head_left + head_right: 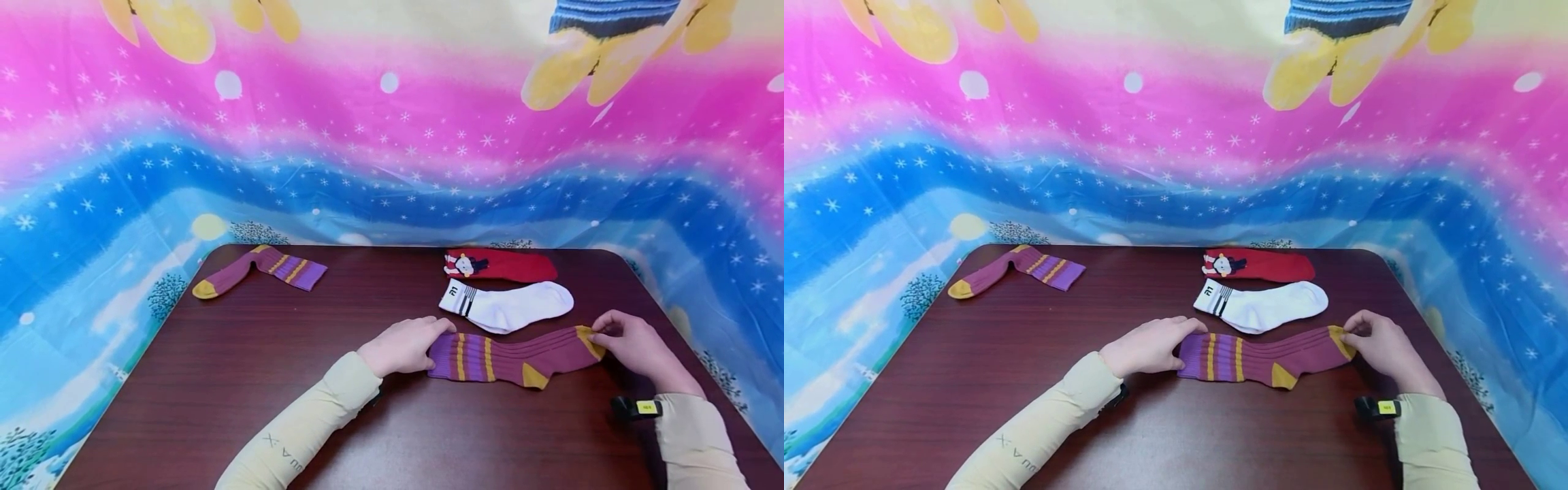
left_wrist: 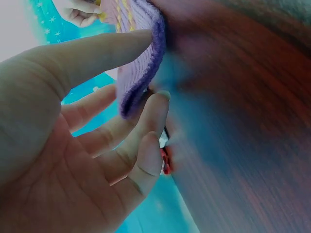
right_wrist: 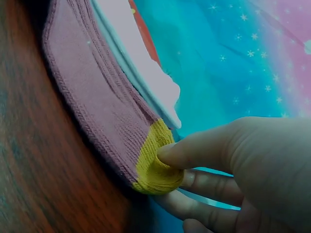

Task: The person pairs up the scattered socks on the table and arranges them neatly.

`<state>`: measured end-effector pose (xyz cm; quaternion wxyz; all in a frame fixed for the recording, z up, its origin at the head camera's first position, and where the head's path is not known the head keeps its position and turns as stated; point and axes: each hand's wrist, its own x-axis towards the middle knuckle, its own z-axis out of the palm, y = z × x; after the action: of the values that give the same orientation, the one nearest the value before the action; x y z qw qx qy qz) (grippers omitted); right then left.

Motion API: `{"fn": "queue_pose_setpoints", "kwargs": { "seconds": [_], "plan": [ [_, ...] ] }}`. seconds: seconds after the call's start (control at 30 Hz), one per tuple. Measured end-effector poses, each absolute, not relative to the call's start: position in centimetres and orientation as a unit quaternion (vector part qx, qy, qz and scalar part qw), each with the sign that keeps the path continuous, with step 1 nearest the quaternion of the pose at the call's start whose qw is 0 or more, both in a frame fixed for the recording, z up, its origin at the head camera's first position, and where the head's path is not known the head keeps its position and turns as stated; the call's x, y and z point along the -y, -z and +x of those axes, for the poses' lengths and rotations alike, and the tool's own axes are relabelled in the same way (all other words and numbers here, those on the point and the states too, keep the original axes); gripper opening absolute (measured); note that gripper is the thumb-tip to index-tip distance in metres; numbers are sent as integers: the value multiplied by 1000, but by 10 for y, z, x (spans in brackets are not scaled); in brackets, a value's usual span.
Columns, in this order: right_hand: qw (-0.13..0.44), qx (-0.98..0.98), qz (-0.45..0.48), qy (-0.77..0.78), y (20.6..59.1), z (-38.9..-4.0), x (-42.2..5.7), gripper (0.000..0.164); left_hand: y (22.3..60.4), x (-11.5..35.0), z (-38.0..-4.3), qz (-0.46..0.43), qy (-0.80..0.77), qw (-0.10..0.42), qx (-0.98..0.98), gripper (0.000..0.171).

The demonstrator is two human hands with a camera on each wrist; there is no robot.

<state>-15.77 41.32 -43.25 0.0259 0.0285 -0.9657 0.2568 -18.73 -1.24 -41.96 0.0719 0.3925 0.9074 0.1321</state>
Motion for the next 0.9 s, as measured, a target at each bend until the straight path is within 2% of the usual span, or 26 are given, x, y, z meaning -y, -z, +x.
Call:
{"fn": "queue_pose_setpoints", "kwargs": {
  "seconds": [0.13,0.37,0.57,0.77,0.9],
  "plan": [
    [17,968,33,-249,434,-159,-415,14,419,13,-187,399,-122,60,-907,68],
    [0,970,34,-241,436,-161,-417,21,418,13,-187,406,-87,53,-908,49],
    [-9,969,30,-245,435,-162,-417,25,419,14,-187,406,-90,62,-908,46],
    [-9,969,11,-247,428,-164,-412,48,418,17,-191,406,-100,49,-907,44],
    [12,969,8,-248,421,-169,-406,56,414,19,-197,397,-113,40,-910,51]
  ]
}}
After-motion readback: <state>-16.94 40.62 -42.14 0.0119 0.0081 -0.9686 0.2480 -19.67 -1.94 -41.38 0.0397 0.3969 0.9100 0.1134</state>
